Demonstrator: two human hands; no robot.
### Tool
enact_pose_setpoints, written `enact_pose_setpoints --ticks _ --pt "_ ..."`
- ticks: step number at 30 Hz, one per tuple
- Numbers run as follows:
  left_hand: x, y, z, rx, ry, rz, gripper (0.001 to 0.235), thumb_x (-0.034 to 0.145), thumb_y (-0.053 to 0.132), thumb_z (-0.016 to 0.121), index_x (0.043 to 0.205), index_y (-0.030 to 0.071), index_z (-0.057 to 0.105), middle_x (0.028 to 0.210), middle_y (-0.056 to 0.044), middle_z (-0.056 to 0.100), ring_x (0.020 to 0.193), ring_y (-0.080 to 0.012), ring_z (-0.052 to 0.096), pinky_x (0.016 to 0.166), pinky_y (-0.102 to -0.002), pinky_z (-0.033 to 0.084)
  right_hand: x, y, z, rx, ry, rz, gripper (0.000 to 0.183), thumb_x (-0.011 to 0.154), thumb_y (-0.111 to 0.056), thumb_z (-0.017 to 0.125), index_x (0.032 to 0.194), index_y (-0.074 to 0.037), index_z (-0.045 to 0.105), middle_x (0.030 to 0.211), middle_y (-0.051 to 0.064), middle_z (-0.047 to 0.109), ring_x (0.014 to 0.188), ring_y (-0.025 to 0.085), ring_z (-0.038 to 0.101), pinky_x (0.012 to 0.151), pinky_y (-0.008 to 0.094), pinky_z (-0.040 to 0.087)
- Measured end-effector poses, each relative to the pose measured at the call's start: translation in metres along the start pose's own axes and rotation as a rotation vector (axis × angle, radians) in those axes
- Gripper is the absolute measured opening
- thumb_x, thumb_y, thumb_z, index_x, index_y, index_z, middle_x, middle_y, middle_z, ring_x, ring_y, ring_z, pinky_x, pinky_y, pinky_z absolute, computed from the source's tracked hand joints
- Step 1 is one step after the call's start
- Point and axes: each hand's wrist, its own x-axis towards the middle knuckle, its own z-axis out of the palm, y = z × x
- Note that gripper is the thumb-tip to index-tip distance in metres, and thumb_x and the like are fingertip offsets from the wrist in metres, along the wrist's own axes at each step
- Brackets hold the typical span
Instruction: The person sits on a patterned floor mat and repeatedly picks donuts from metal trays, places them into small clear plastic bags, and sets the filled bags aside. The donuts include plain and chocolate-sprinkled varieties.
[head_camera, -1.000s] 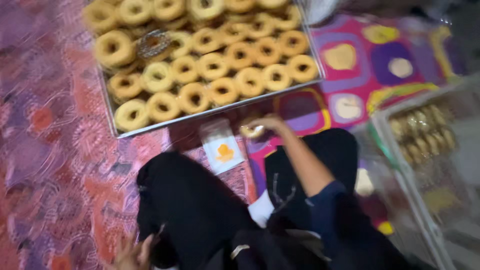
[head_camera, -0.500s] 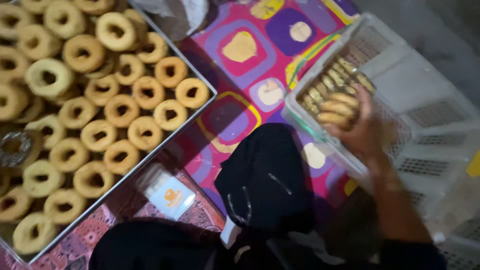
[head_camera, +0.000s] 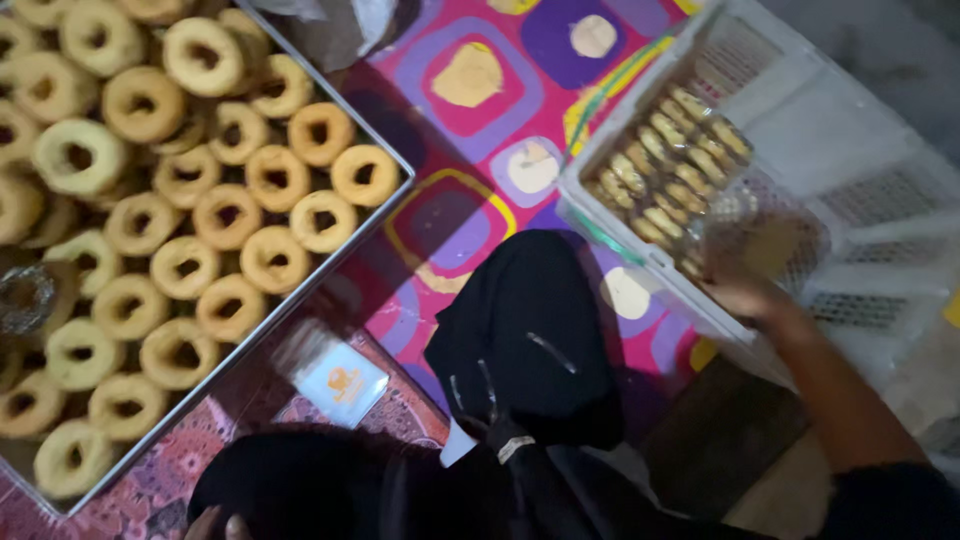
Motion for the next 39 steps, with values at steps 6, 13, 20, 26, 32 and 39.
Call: enact_pose_setpoints --ticks 6,13,20,26,32,39 --pt "-0.022 0.085 0.002 -0.208 0.159 -0.073 0.025 0.107 0.014 0.060 0.123 -0.002 0.071 0.113 -0.015 0.075 0.106 -0.0199 0.070 0.099 -0.031 0.053 0.020 -0.017 -0.022 0.484 -0.081 0.150 0.043 0.098 -0.025 0.062 0.132 0.002 0.063 0.135 0.028 0.062 0.123 0.041 0.057 0.103 0.048 0.046" --pt "0.059 0.102 0.051 0.316 0.050 0.349 0.027 0.092 0.030 0.064 0.105 0.013 0.080 0.127 -0.011 0.069 0.134 -0.0387 0.052 0.111 -0.055 0.039 0.112 -0.252 -0.056 0.255 0.442 -0.433 0.024 0.083 -0.013 0.071 0.104 -0.004 0.071 0.111 0.019 0.069 0.103 0.033 0.065 0.087 0.040 0.052" --pt "0.121 0.067 0.135 0.883 -0.523 -0.013 0.116 0.064 0.072 0.082 0.155 0.017 0.036 0.161 -0.009 0.031 0.151 -0.0349 0.015 0.114 -0.072 -0.002 0.162 -0.624 0.124 0.395 -0.242 -0.687 0.028 0.076 -0.013 0.070 0.101 -0.002 0.075 0.098 0.024 0.073 0.092 0.038 0.071 0.082 0.048 0.056" --pt "0.124 0.053 0.143 0.911 -0.698 -0.062 0.106 0.070 0.064 0.084 0.157 0.020 0.039 0.165 -0.004 0.032 0.159 -0.0329 0.006 0.115 -0.078 -0.009 0.186 -0.666 0.189 0.114 -0.425 -0.792 0.033 0.078 -0.027 0.069 0.099 -0.003 0.075 0.096 0.024 0.073 0.088 0.039 0.072 0.079 0.050 0.056" --pt "0.118 0.039 0.144 0.541 -0.342 -0.053 0.078 0.086 0.047 0.076 0.152 0.014 0.050 0.158 -0.017 0.043 0.156 -0.0396 0.020 0.125 -0.071 0.004 0.200 -0.662 0.137 0.115 -0.591 -0.729 0.034 0.090 -0.031 0.064 0.111 -0.007 0.074 0.109 0.018 0.074 0.099 0.036 0.072 0.086 0.046 0.057" --pt "0.057 0.047 0.095 -1.743 -0.275 -0.433 0.063 0.102 0.043 0.059 0.149 0.006 0.039 0.145 -0.019 0.048 0.134 -0.0353 0.048 0.112 -0.048 0.042 0.070 -0.628 0.006 0.432 -0.133 -1.267 0.054 0.065 -0.021 0.080 0.115 -0.003 0.072 0.134 0.026 0.060 0.124 0.045 0.057 0.105 0.052 0.047"
